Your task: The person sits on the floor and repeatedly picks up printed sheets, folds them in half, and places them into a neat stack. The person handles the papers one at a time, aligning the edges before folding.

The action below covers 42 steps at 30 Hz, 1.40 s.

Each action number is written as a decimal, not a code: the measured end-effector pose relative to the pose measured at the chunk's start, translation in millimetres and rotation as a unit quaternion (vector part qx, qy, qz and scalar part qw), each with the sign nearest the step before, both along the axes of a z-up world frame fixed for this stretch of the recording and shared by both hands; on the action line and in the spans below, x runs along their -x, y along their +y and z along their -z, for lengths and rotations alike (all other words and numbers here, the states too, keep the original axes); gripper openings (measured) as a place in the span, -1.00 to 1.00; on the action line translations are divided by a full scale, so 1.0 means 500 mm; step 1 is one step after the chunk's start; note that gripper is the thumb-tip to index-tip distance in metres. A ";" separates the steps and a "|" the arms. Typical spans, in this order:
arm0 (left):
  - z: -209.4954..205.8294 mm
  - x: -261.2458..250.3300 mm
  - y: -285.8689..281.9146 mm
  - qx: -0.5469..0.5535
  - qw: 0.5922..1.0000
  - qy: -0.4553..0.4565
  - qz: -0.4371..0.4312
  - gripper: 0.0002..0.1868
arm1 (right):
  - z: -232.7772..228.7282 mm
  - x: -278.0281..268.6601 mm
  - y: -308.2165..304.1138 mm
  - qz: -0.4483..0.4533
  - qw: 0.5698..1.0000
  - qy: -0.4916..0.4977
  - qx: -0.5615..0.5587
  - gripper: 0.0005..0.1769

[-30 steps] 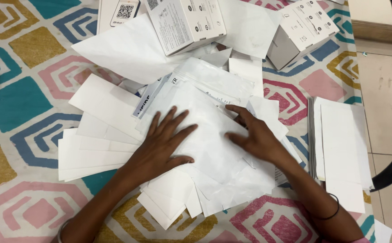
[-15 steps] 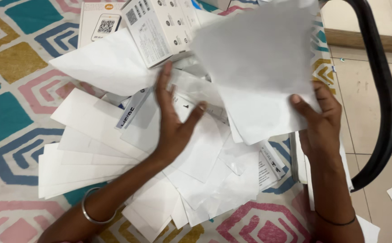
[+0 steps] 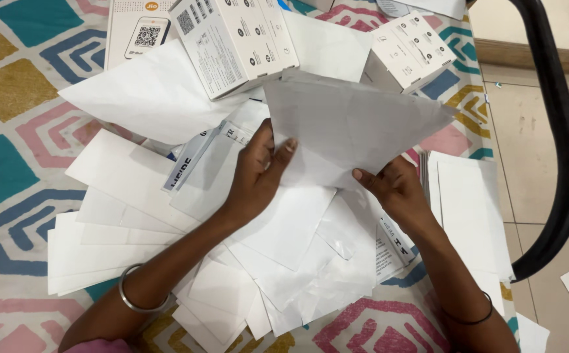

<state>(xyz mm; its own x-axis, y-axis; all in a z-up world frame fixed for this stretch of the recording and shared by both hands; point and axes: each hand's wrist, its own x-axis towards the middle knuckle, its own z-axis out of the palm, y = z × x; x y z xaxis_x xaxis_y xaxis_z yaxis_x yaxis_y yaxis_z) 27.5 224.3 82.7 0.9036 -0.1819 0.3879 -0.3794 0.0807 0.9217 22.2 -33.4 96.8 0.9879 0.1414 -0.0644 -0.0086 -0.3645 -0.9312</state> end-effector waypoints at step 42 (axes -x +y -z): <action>0.042 0.054 -0.120 0.023 0.996 0.082 -0.021 -0.64 | -0.030 0.053 -0.060 0.056 0.989 -0.126 -0.049 -0.40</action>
<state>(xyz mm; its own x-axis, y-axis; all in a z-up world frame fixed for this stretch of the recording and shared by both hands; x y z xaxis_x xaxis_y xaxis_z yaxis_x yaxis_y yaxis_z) 0.4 164.3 61.7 0.9622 -0.1274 0.2409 -0.2275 0.1105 0.9675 -4.5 -63.4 111.6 0.9807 0.0238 0.1941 0.1929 -0.2825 -0.9397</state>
